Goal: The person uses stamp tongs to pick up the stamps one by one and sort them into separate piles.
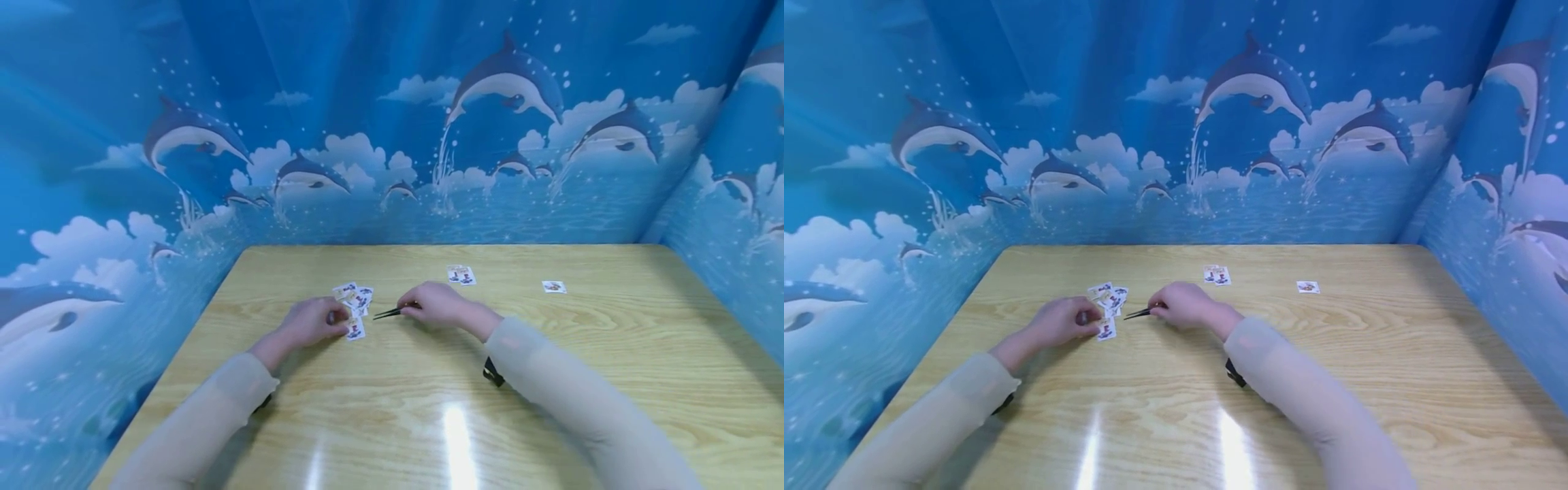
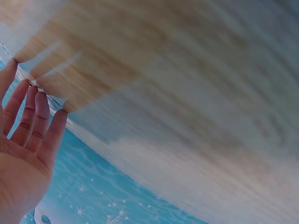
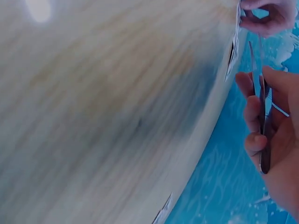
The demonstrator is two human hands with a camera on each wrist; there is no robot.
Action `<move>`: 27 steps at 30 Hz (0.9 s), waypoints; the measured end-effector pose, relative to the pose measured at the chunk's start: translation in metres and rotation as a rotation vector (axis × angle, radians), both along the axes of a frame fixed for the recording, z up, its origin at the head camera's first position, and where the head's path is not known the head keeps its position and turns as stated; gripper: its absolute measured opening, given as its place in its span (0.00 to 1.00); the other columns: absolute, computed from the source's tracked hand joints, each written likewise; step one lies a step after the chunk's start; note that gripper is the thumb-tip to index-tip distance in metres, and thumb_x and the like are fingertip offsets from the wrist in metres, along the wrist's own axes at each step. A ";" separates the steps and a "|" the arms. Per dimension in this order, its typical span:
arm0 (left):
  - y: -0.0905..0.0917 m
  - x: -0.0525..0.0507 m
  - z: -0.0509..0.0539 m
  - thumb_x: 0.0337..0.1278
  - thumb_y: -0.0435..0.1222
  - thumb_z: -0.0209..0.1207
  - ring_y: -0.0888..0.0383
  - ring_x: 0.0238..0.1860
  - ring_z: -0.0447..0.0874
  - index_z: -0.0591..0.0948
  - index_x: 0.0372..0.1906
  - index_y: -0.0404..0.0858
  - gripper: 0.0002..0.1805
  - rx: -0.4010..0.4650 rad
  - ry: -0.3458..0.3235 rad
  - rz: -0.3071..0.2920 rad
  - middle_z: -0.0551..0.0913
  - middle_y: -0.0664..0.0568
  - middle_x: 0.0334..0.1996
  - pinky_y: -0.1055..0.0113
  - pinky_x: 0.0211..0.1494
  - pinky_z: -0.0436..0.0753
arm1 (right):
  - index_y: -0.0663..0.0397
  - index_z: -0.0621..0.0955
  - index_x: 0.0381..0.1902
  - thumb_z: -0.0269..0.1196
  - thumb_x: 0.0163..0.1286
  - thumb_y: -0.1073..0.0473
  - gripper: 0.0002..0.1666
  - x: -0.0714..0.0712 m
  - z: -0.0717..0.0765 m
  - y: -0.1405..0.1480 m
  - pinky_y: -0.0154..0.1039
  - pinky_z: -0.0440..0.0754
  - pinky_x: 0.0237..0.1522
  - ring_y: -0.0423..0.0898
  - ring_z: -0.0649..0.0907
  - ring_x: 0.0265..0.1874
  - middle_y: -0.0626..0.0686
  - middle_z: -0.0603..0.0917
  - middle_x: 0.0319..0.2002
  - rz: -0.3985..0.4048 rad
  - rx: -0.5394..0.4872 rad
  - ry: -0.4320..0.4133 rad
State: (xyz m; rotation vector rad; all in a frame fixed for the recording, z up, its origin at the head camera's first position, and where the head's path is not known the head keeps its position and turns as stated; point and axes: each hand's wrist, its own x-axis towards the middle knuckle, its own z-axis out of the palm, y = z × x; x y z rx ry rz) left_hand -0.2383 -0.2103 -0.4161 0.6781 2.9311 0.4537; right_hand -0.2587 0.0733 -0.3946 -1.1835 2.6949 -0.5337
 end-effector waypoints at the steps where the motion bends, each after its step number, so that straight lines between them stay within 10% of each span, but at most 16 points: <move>1: 0.000 0.000 0.000 0.53 0.45 0.69 0.63 0.34 0.76 0.85 0.44 0.45 0.14 -0.003 0.002 -0.001 0.80 0.61 0.32 0.61 0.42 0.77 | 0.54 0.84 0.51 0.59 0.72 0.56 0.14 0.001 -0.001 -0.002 0.44 0.77 0.52 0.47 0.84 0.45 0.51 0.86 0.47 0.006 0.003 -0.010; 27: 0.000 0.003 0.000 0.46 0.51 0.72 0.63 0.30 0.74 0.85 0.42 0.45 0.20 -0.004 0.022 0.000 0.77 0.61 0.29 0.62 0.36 0.75 | 0.53 0.84 0.50 0.58 0.73 0.58 0.13 -0.001 -0.009 -0.026 0.46 0.78 0.51 0.48 0.84 0.45 0.51 0.86 0.45 0.006 0.048 0.014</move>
